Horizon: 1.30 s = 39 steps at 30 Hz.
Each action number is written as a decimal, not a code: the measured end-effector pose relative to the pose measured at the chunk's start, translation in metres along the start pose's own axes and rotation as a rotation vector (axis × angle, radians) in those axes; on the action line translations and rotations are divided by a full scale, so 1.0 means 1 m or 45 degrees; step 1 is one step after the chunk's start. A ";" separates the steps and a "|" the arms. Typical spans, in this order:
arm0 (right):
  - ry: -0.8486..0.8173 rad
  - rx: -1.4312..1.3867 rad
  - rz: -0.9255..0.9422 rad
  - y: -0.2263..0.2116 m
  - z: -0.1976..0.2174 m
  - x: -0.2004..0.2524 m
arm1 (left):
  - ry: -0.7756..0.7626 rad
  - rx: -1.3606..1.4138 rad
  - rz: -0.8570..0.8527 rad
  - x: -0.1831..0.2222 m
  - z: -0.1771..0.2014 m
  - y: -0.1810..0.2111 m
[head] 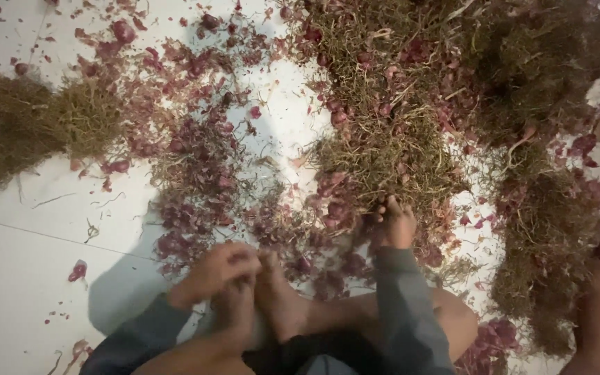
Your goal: Cleaning shallots by manually removing dried stalks and roots while sitting on the floor.
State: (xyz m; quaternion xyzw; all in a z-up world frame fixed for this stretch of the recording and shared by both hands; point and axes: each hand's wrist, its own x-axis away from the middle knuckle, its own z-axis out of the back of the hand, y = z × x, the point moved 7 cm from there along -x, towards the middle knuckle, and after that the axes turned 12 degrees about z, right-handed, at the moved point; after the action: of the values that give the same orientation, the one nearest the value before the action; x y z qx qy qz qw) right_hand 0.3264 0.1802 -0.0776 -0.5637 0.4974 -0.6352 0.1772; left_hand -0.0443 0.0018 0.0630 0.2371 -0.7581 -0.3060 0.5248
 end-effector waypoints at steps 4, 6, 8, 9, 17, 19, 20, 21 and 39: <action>0.178 0.634 0.540 -0.044 -0.003 0.050 | 0.691 -0.057 0.439 0.014 0.061 0.002; 0.124 1.001 0.810 -0.074 -0.036 0.090 | 0.779 -0.146 0.467 0.011 0.075 -0.009; -0.130 1.000 1.304 -0.101 -0.071 0.120 | 0.835 -0.334 0.413 0.003 0.082 -0.007; -0.118 0.999 1.302 -0.089 -0.075 0.119 | 0.830 -0.344 0.412 0.000 0.078 -0.004; -0.507 2.017 1.354 -0.004 -0.133 0.090 | 0.670 -0.458 0.405 -0.015 0.042 0.000; -0.522 2.025 1.289 0.007 -0.134 0.079 | 0.648 -0.432 0.440 -0.019 0.043 -0.008; -0.536 2.036 1.213 0.015 -0.132 0.074 | 0.619 -0.408 0.484 -0.020 0.041 -0.015; -0.538 2.037 1.213 0.020 -0.126 0.067 | 0.620 -0.406 0.485 -0.023 0.042 -0.024; -0.422 1.965 0.573 0.019 -0.128 0.065 | 0.690 -0.186 0.491 -0.017 0.032 -0.013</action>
State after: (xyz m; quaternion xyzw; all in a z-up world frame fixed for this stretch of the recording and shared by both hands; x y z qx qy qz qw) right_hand 0.1865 0.1761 -0.0413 -0.2565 -0.0112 -0.6563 0.7095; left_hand -0.0684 0.0118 0.0342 0.1238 -0.5978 -0.1806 0.7711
